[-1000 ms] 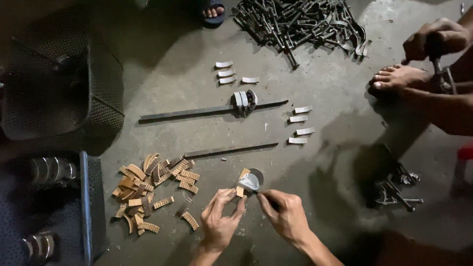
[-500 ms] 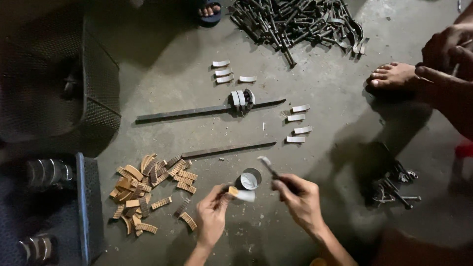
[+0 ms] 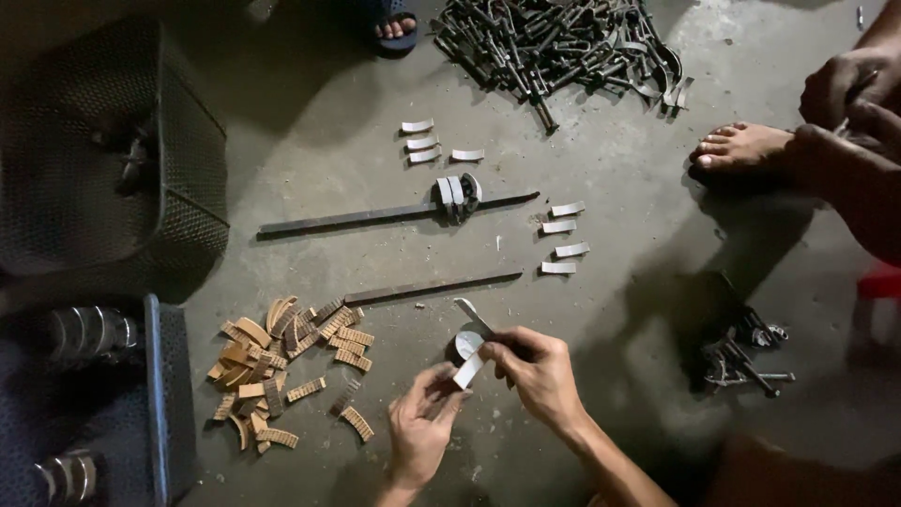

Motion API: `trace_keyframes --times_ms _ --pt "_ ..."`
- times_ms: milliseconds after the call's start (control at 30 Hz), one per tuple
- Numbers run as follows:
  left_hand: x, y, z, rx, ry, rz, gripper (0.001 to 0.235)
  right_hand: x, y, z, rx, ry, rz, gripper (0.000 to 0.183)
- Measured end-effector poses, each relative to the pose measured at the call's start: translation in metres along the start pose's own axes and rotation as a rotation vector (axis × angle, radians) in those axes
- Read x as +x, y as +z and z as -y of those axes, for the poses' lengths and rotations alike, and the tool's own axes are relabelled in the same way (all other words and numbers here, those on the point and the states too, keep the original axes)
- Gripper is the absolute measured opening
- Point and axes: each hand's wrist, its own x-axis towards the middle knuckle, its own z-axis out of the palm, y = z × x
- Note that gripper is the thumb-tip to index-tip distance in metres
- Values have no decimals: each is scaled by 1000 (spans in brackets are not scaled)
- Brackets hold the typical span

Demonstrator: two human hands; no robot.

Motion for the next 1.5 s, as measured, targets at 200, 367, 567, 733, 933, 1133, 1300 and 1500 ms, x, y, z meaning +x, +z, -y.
trace_keyframes --times_ms 200,367,567,733,933,1133,1300,1500 --pt "11 -7 -15 125 144 -141 30 -5 -2 6 -23 29 -80 20" --pt "20 -15 -9 192 180 -210 25 -15 -6 -13 39 136 113 18" --pt "25 -18 -37 243 167 -223 25 -11 -2 -28 30 232 143 19" --pt "24 -17 -20 330 251 -248 29 -13 -10 -1 -245 19 -19 16" --pt "20 -8 13 421 376 -204 27 -21 3 -9 -368 -317 59 13" --pt "26 -7 1 403 303 -160 28 0 -3 -23 -436 -259 -77 9" --pt "56 -17 27 279 82 -107 34 8 -29 -40 -251 -25 -244 12" --pt "251 -10 43 388 83 -96 28 -22 -48 -139 -195 268 -215 16"
